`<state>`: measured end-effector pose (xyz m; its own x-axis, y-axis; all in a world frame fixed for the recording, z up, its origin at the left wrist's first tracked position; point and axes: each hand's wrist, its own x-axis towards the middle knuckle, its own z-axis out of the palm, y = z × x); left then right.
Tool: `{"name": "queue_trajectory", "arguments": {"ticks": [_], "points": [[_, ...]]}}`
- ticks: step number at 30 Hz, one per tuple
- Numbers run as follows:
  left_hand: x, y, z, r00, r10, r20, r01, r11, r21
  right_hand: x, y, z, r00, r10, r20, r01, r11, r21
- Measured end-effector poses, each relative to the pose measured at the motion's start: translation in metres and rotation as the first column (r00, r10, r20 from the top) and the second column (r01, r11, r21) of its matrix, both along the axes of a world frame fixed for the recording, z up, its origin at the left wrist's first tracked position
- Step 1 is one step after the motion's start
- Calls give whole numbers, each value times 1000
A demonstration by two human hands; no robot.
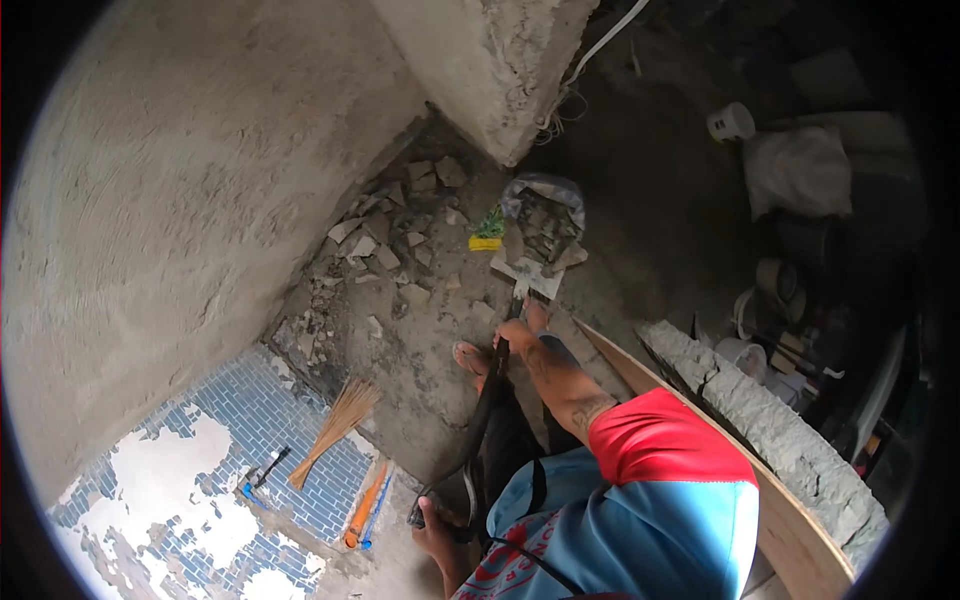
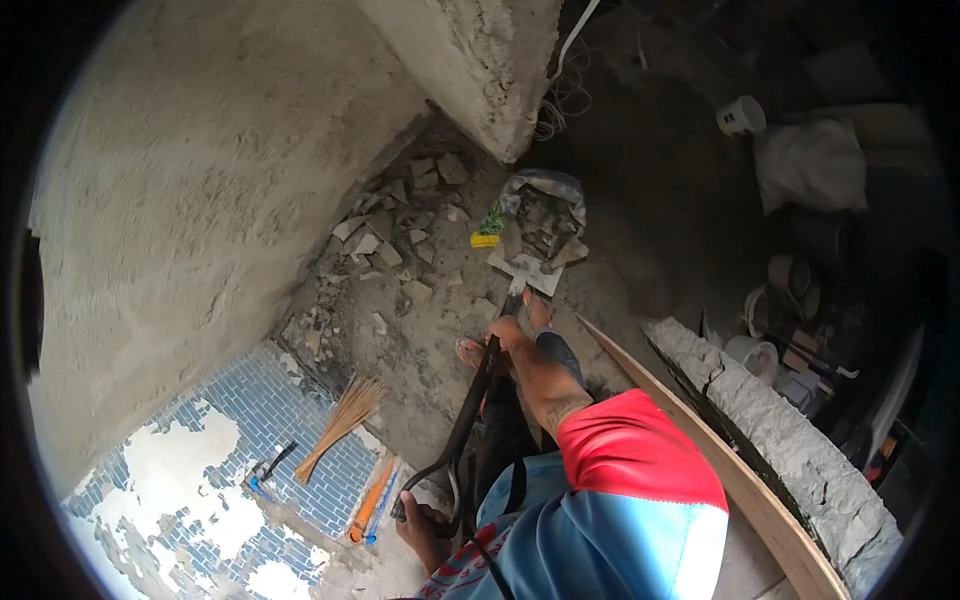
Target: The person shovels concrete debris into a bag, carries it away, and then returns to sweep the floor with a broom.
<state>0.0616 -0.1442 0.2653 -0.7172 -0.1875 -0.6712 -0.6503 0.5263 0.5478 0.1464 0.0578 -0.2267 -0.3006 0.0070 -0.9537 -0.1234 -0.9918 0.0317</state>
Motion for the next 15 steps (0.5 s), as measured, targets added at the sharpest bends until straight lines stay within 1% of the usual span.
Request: {"name": "queue_trajectory", "arguments": {"ticks": [2, 3, 5, 6, 8, 9, 10, 12, 13, 14, 15], "points": [[-4, 12, 14, 985, -74, 159, 28, 960, 279, -2, 19, 18, 999, 8, 38, -9, 1000, 23], [-5, 27, 23, 984, -79, 160, 32, 960, 278, -2, 30, 27, 998, 13, 54, -15, 999, 35], [-8, 64, 41, 961, -155, 231, 15, 859, 512, 0, 49, 41, 997, 37, 68, -41, 997, 68], [-8, 78, 44, 960, -155, 232, 15, 859, 512, 2, 57, 45, 996, 49, 73, -55, 995, 84], [-8, 104, 48, 923, -268, 278, 8, 733, 680, 4, 71, 53, 993, 86, 76, -94, 990, 109], [-8, 116, 50, 895, -344, 284, 51, 713, 700, 6, 78, 55, 992, 99, 74, -107, 986, 125], [-7, 130, 53, 895, -345, 283, 54, 713, 699, 9, 84, 53, 991, 111, 76, -120, 983, 136], [-2, 155, 58, 869, -426, 250, 134, 690, 711, 12, 93, 45, 987, 143, 66, -153, 971, 183], [-1, 165, 60, 861, -445, 246, 148, 683, 716, 16, 93, 28, 982, 182, 54, -190, 948, 254], [-1, 175, 62, 861, -445, 245, 149, 682, 716, 21, 90, 0, 963, 266, 47, -262, 880, 395], [-1, 184, 64, 849, -470, 239, 153, 653, 742, 32, 73, -61, 882, 429, 196, -415, 507, 756]]}}
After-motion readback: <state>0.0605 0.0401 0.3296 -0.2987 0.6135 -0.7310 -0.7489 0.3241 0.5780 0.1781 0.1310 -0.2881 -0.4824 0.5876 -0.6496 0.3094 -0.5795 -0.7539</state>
